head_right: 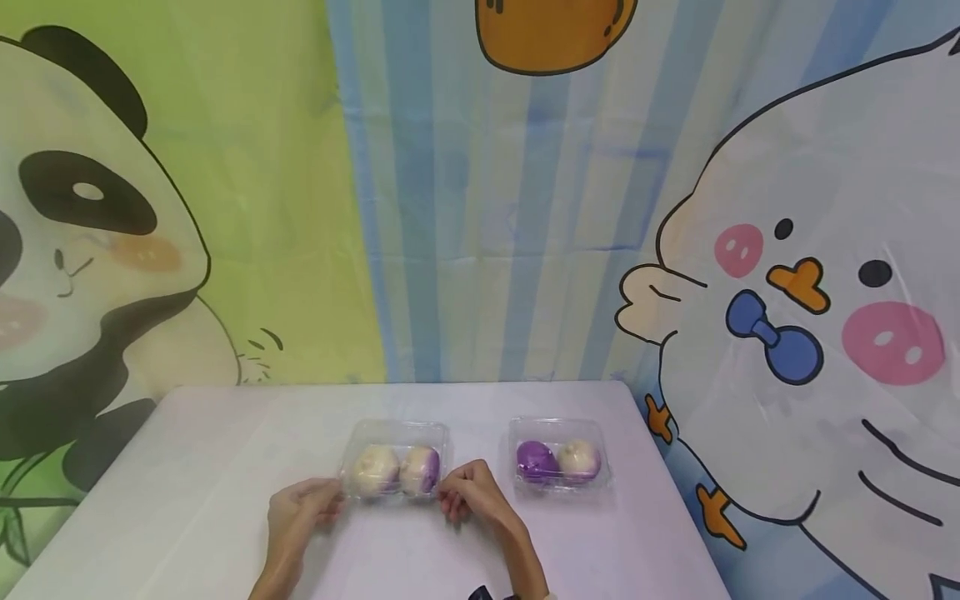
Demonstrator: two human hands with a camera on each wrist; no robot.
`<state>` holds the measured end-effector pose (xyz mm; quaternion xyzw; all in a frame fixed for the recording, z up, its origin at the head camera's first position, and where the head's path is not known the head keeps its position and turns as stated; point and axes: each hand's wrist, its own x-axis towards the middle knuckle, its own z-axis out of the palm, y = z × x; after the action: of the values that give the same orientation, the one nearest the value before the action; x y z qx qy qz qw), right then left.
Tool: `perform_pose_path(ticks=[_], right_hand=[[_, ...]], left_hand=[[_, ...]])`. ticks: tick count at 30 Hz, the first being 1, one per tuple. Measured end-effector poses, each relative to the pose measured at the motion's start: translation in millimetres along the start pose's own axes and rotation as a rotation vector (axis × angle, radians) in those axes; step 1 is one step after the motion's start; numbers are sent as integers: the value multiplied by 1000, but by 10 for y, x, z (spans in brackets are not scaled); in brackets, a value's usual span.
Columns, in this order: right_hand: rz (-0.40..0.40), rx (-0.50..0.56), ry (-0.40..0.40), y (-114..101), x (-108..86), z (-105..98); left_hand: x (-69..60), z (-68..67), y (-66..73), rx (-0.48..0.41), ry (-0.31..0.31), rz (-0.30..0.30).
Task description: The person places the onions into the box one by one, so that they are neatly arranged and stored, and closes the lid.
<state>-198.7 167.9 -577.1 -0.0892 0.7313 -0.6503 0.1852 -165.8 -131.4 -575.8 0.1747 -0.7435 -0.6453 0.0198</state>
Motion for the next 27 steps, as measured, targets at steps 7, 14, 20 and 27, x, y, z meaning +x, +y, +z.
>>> perform_pose_path(ticks=[7, 14, 20, 27], right_hand=[[-14, 21, -52, 2, -6, -11], [-32, 8, -82, 10, -3, -32], [-33, 9, -121, 44, -4, -51], [-43, 12, -137, 72, -11, -66]], left_hand=[[-3, -9, -29, 15, -31, -19], [23, -14, -42, 5, -65, -29], [32, -27, -76, 6, -82, -40], [35, -27, -91, 6, -93, -37]])
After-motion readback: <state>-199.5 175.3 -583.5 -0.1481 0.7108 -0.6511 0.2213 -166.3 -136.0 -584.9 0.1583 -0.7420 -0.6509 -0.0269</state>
